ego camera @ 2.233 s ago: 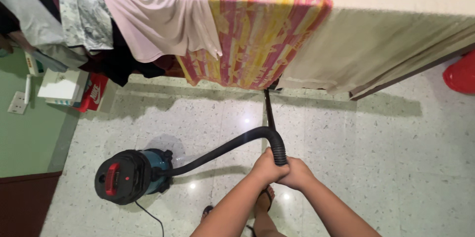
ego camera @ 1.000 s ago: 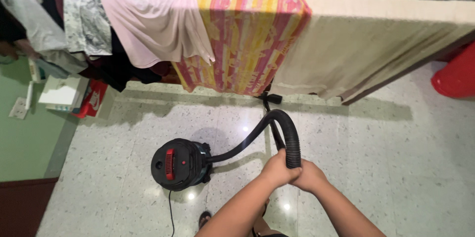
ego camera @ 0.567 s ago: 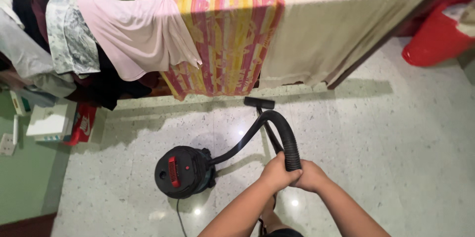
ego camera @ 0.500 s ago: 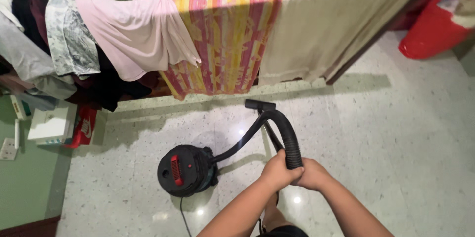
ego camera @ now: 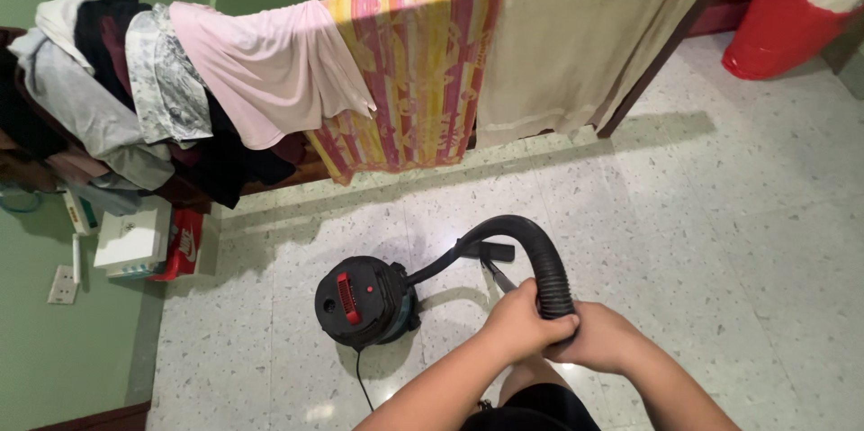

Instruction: The person vacuums the tiled floor using a vacuum cleaner by moving the nozzle across various areas of the room near furniture and storage bins.

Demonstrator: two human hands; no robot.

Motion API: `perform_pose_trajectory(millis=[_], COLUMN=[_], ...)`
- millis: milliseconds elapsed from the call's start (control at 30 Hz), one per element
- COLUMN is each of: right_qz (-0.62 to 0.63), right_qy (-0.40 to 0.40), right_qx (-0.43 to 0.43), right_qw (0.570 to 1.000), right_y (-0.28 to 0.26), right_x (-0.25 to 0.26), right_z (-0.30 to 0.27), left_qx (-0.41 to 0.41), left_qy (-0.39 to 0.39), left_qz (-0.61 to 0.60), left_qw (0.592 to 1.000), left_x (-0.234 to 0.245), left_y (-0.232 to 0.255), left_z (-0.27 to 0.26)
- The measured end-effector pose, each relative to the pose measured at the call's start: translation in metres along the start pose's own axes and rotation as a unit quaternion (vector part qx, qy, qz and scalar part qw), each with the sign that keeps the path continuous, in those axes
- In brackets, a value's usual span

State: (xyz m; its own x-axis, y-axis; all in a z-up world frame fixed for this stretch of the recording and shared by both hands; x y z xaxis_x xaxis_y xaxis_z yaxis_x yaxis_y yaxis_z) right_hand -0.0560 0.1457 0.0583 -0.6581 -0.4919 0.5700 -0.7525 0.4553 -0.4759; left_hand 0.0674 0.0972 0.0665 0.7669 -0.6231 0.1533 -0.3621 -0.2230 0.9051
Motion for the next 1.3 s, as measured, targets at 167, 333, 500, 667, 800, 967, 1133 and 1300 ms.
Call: perform_pose_trajectory(millis=[167, 333, 500, 667, 800, 967, 1133, 1300], right_qz=[-0.083, -0.138, -0.180, -0.228, -0.222, -0.184, -0.088, 0.033], right_qy=[-0.018, -0.007, -0.030, -0.005, -0.001, 0.013, 0.030, -0.003], right_qx=[-0.012, 0.026, 0.048, 0.065, 0.055, 0.067, 0.106, 0.142], right_qw=[0.996, 0.990, 0.982, 0.972, 0.974, 0.981, 0.990, 0.989], right_y=[0.009, 0.020, 0.035, 0.040, 0.038, 0.050, 0.077, 0.085], right_x=[0.014, 0.054, 0.083, 0.098, 0.098, 0.083, 0.070, 0.057], right_z=[0.026, 0.076, 0.139, 0.193, 0.214, 0.208, 0.180, 0.121], left_qx=[-0.010, -0.022, -0.029, -0.048, -0.020, -0.036, -0.062, -0.037], left_qy=[0.032, 0.096, 0.182, 0.207, 0.216, 0.195, 0.146, 0.110], left_qz=[-0.003, -0.057, -0.113, -0.126, -0.100, -0.104, -0.093, -0.115], left_qw=[0.999, 0.994, 0.976, 0.969, 0.971, 0.975, 0.983, 0.986], left_x=[-0.005, -0.016, -0.020, -0.011, -0.005, -0.019, -0.035, -0.051], left_y=[-0.011, -0.017, -0.025, -0.033, -0.045, -0.056, -0.040, -0.016], left_z=[0.029, 0.085, 0.139, 0.179, 0.199, 0.193, 0.165, 0.114])
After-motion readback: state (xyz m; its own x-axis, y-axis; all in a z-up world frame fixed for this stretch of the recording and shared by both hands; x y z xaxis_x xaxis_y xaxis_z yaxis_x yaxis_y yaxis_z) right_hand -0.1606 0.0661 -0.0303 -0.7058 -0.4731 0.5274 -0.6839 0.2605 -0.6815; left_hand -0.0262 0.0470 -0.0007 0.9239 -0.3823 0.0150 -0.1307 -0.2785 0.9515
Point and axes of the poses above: each hand's wrist, its own z-axis towards the middle knuckle, its own x-axis out of the back of the hand, y = z × x, the point moved 7 cm from there along z, towards the middle knuckle, and after that the axes turned 9 degrees about -z, right-handed, at the moved point
